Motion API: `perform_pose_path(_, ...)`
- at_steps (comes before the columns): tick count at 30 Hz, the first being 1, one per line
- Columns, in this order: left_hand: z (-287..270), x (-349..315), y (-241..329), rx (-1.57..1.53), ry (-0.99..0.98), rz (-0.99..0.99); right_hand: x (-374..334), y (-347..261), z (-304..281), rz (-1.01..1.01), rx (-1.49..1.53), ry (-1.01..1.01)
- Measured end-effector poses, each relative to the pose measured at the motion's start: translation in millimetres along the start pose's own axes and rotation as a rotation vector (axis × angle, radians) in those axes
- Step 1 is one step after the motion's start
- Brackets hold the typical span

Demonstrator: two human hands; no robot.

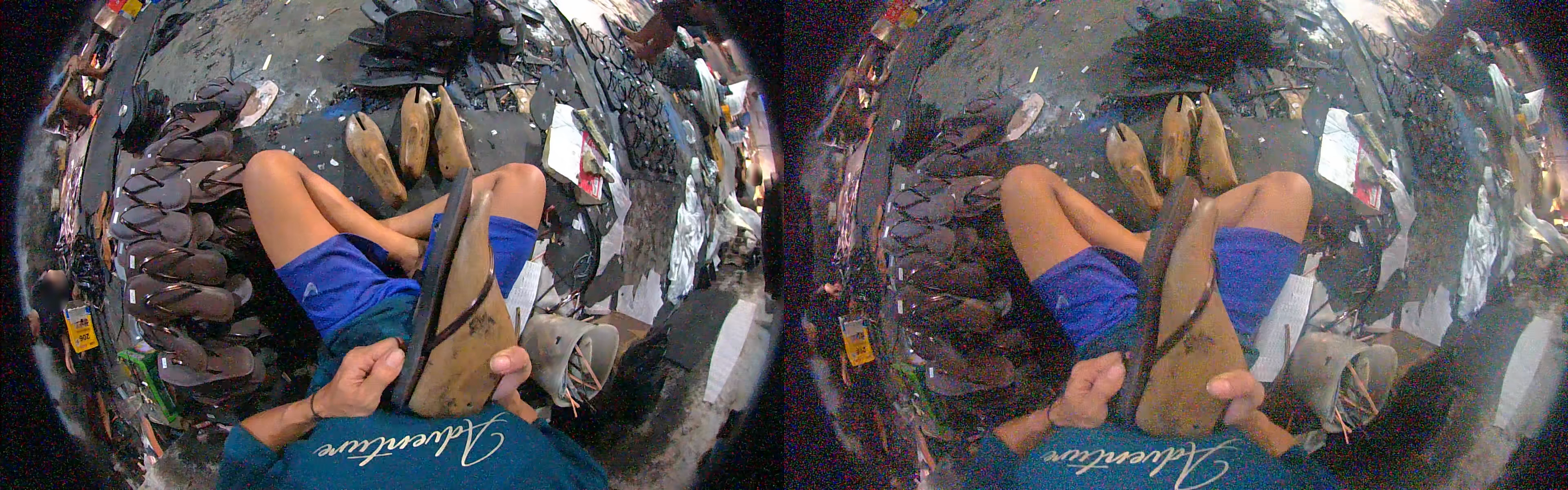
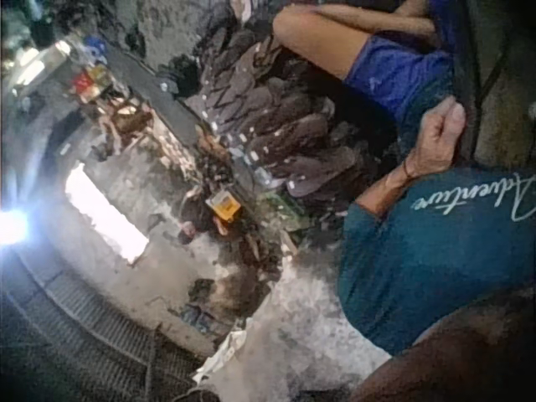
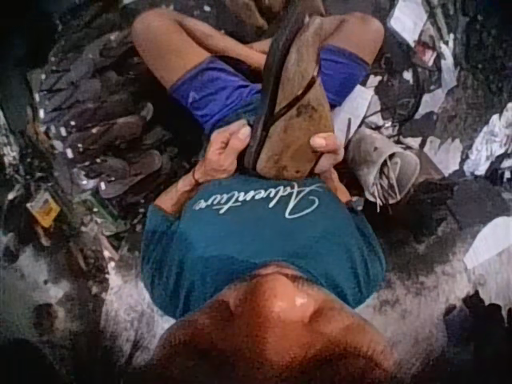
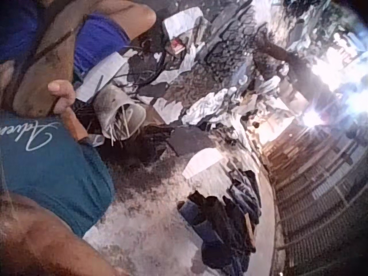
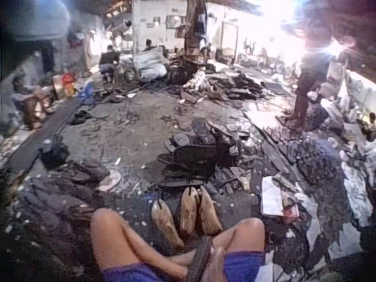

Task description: The person sits on the ground and repeatedly picks up sandals, inserts wooden shoe trees into them, and manipulates the straps and soles by hand. The person turns the sandals over to work on different sides and places them back on the ground after handling.

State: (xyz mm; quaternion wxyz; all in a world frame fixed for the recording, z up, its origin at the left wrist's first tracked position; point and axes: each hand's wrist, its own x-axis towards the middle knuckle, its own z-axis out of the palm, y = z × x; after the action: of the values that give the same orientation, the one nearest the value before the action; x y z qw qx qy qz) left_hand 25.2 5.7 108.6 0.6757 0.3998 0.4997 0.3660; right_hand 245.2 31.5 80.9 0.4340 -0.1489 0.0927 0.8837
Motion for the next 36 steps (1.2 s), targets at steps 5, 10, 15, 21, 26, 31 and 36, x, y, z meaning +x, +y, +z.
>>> perform_pose_path(5, -2.4, -7.7, 4.5, -0.222, 0.000, -0.123, 3.1, 6.7, 3.9, -0.016, -0.016, -0.059)
perform_pose_path(10, -10.1, 19.9, -35.8, -0.385, -0.122, 0.063, 10.3, 5.2, -17.4, -0.108, -0.243, -0.123)
perform_pose_path(15, -20.8, 16.7, -20.4, -0.515, -0.042, -0.109, 62.9, -22.1, -9.3, -0.039, -0.809, -0.095)
perform_pose_path(21, -53.7, 26.2, -60.4, -0.003, 0.074, 0.042, 106.5, 13.9, -40.3, 0.165, -1.134, 0.082)
perform_pose_path(26, -42.2, 20.9, -79.1, -0.070, 0.147, -0.050, 105.2, 27.7, -63.3, 0.144, -1.280, 0.167)
perform_pose_path(31, -40.9, 22.8, -94.2, -0.264, 0.254, -0.070, 108.5, 27.2, -69.1, 0.158, -1.329, 0.190)
perform_pose_path(36, -45.8, 27.0, -97.8, -0.106, 0.299, -0.040, 115.0, 28.7, -69.0, 0.157, -1.368, 0.173)
